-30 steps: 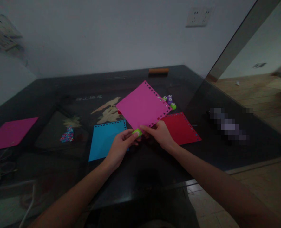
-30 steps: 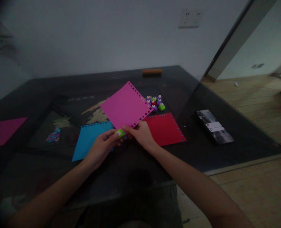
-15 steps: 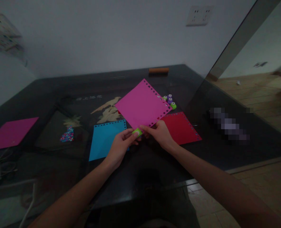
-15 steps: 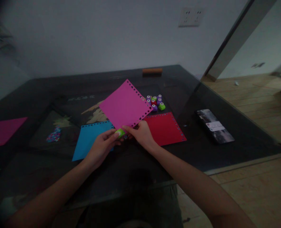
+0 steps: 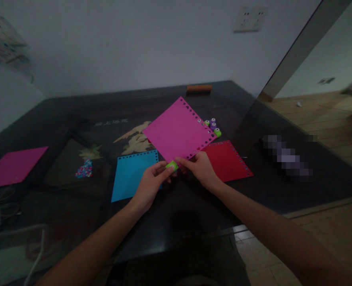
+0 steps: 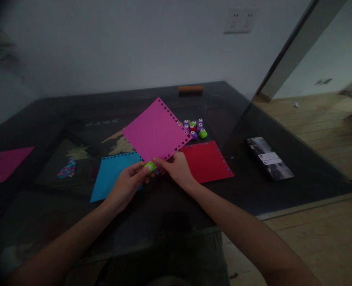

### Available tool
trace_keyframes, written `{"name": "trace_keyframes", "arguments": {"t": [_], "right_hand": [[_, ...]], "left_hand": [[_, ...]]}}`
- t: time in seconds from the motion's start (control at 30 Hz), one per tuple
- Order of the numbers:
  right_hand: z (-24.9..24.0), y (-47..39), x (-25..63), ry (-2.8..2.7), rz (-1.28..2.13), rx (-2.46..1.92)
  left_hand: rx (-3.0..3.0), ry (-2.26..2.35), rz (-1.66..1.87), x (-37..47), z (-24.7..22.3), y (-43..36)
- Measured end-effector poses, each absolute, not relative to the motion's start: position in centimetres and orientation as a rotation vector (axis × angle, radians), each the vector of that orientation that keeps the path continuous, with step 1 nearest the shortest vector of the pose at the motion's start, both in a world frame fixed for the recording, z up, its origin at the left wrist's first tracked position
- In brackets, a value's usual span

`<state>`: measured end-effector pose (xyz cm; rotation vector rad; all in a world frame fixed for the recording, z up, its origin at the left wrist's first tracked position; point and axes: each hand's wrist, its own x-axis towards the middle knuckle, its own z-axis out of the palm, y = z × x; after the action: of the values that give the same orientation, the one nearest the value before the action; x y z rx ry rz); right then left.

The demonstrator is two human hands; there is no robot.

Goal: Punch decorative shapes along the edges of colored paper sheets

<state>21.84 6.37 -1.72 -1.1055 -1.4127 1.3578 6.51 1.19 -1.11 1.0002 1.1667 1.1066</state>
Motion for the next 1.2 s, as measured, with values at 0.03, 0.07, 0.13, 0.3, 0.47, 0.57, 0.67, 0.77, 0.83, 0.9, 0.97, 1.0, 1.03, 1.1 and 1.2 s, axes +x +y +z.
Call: {"name": "trace_keyframes", "arguments": {"t": [0.03, 0.07, 0.13, 0.3, 0.47, 0.57, 0.67, 0.77, 0.83, 0.9, 0.97, 1.0, 1.03, 1.1, 1.2], "right_hand": [[-1.68, 6.33, 21.84, -1.407, 1.356, -1.109], [-1.62, 6.30, 21.84, -1.402, 1.357, -1.109], [-1.52, 6.24, 21.82, -1.400, 1.360, -1.108], [-1.65, 6.29, 21.74, -1.385, 1.354, -1.101], [-1.75, 6.30, 21.73, -1.382, 1.345, -1.107], [-1.68, 6.27, 21.73, -1.382, 1.335, -1.123], [-1.64, 6.26, 21.71, -1.379, 1.343, -1.120], [-1.67, 6.28, 21.69, -1.379, 1.345, -1.107], [-1.72, 6.29, 21.68, -1.379, 1.343, -1.104], [-1.78, 6.30, 21.69, -1.383, 1.343, -1.107], [-1.82, 6.32, 21.70, -1.393, 1.336, -1.110], [-1.83, 6.33, 21.71, -1.399, 1.331, -1.115], [-1.83, 6.33, 21.72, -1.402, 1.327, -1.120], [-1.80, 6.33, 21.72, -1.395, 1.332, -1.122], [-1.73, 6.30, 21.71, -1.374, 1.362, -1.101]], "left_hand": [[1.002, 1.166, 1.108, 6.51, -1.13, 1.20], [1.004, 1.163, 1.108, 6.52, -1.15, 1.21], [1.007, 1.157, 1.107, 6.52, -1.19, 1.23], [0.994, 1.151, 1.117, 6.47, -1.35, 1.26], [0.982, 1.156, 1.119, 6.50, -1.35, 1.27], [0.983, 1.152, 1.119, 6.54, -1.27, 1.25], [0.982, 1.148, 1.119, 6.55, -1.25, 1.24], [0.982, 1.150, 1.116, 6.54, -1.27, 1.25], [0.987, 1.148, 1.113, 6.53, -1.28, 1.26], [0.990, 1.157, 1.113, 6.51, -1.27, 1.26], [0.995, 1.169, 1.111, 6.51, -1.26, 1.26], [0.998, 1.172, 1.110, 6.51, -1.25, 1.25], [0.999, 1.170, 1.109, 6.52, -1.25, 1.25], [0.994, 1.162, 1.111, 6.52, -1.27, 1.25], [1.002, 1.153, 1.111, 6.51, -1.34, 1.28]]}}
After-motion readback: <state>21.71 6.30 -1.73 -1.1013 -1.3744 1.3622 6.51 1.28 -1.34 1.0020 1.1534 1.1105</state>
